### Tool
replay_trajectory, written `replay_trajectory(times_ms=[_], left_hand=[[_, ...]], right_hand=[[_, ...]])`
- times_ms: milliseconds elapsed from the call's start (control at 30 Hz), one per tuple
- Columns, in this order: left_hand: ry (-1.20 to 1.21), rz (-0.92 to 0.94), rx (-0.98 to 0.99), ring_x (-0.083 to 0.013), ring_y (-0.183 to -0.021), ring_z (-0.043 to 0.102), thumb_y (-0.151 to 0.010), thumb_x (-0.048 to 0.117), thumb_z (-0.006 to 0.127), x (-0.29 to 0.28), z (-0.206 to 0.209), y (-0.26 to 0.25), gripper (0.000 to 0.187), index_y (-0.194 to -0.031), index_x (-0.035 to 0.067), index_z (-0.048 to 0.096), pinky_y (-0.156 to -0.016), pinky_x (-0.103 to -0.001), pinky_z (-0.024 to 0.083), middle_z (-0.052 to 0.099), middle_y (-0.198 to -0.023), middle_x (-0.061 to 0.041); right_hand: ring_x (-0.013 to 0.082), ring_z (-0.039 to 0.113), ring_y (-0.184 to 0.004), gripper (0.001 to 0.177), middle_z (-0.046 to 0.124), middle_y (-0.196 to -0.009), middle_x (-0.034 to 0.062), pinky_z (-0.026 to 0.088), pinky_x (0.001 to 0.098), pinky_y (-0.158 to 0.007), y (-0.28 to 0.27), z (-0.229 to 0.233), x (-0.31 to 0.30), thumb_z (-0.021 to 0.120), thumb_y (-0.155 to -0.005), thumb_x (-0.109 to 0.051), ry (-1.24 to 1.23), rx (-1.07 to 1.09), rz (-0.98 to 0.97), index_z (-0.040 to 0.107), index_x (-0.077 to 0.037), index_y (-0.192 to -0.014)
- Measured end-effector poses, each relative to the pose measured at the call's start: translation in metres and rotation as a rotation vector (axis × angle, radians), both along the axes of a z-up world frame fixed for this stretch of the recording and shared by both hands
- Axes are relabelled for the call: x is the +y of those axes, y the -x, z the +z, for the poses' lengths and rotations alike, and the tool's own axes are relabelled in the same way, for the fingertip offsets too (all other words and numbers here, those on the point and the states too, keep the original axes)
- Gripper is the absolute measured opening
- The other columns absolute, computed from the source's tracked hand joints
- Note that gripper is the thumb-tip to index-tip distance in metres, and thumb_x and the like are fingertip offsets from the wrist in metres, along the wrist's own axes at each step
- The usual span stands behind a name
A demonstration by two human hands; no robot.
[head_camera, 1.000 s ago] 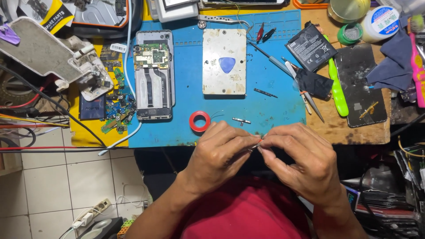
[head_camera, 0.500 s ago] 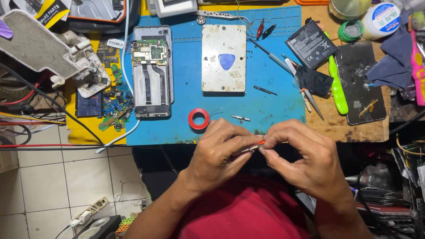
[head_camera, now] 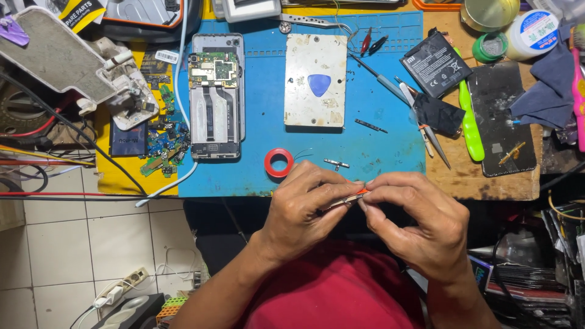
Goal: Soldering a battery connector to a mobile phone battery on a repair workbench.
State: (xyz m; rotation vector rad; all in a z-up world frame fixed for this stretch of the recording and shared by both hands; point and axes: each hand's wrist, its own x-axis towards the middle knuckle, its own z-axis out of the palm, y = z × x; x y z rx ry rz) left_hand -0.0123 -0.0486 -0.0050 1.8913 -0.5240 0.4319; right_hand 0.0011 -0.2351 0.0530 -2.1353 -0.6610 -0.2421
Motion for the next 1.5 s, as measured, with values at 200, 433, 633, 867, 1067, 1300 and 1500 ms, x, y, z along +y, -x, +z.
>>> replay_trajectory(times_ms=[200,433,633,867,1067,1300,1500], left_hand=[[0.011,0.021,0.01,-0.0208,-0.089,0.063,-0.091,0.002,0.082,0.0,0.001,0.001,0.028,-0.115,0.013,0.073,-0.081,-0.034,0.048,0.073,-0.099,-0.005],[0.081,0.001,0.094,-0.0209,-0.095,0.066,-0.091,0.01,0.084,0.002,-0.004,0.0,0.027,-0.115,0.017,0.074,-0.088,-0.033,0.054,0.072,-0.098,-0.003],[0.185,-0.065,0.14,-0.0244,-0.097,0.077,-0.092,0.008,0.079,0.001,0.008,-0.003,0.015,-0.107,0.008,0.073,-0.1,-0.04,0.063,0.077,-0.103,-0.006],[0.209,-0.104,0.192,-0.0263,-0.101,0.077,-0.094,0.004,0.076,0.002,0.01,-0.004,0.014,-0.108,0.006,0.073,-0.094,-0.035,0.064,0.077,-0.105,-0.008],[0.191,-0.102,0.18,-0.0271,-0.1,0.076,-0.094,0.003,0.076,0.001,0.009,-0.004,0.014,-0.108,0.006,0.072,-0.096,-0.036,0.065,0.076,-0.104,-0.009],[0.101,-0.109,0.082,-0.0291,-0.101,0.076,-0.098,0.002,0.072,0.001,0.004,-0.004,0.014,-0.112,0.003,0.07,-0.092,-0.037,0.064,0.074,-0.106,-0.014],[0.063,-0.106,0.036,-0.0289,-0.1,0.076,-0.099,0.003,0.071,0.001,0.006,-0.004,0.013,-0.112,0.003,0.07,-0.088,-0.036,0.063,0.073,-0.106,-0.015]], right_hand=[[0.0206,0.073,-0.085,0.01,0.073,-0.093,0.0138,0.058,0.0285,-0.082,-0.003,0.0,-0.001,0.078,-0.085,0.001,0.014,0.04,0.032,0.069,-0.001,-0.089],[0.0209,0.072,-0.084,0.01,0.071,-0.09,0.0127,0.058,0.0291,-0.082,-0.002,0.0,0.001,0.076,-0.086,0.001,-0.032,0.085,0.038,0.066,-0.001,-0.089],[0.0238,0.074,-0.086,0.011,0.071,-0.089,0.0164,0.061,0.0295,-0.083,0.0,-0.01,-0.002,0.073,-0.086,0.003,-0.265,0.304,-0.016,0.063,0.001,-0.091],[0.0212,0.071,-0.087,0.014,0.072,-0.093,0.0147,0.058,0.0273,-0.084,0.0,-0.01,-0.005,0.072,-0.088,0.001,-0.279,0.371,-0.053,0.067,0.003,-0.1],[0.02,0.072,-0.085,0.008,0.073,-0.091,0.0126,0.058,0.027,-0.081,-0.003,-0.007,-0.006,0.071,-0.089,-0.004,-0.191,0.333,-0.042,0.071,0.0,-0.096],[0.0165,0.069,-0.088,0.007,0.071,-0.093,0.0098,0.055,0.0241,-0.08,-0.002,-0.012,-0.011,0.071,-0.089,-0.006,-0.254,0.554,-0.081,0.072,-0.001,-0.094],[0.0159,0.067,-0.088,0.005,0.069,-0.093,0.0082,0.054,0.0243,-0.08,-0.001,-0.016,-0.013,0.07,-0.089,-0.006,-0.266,0.562,-0.073,0.07,-0.003,-0.093]])
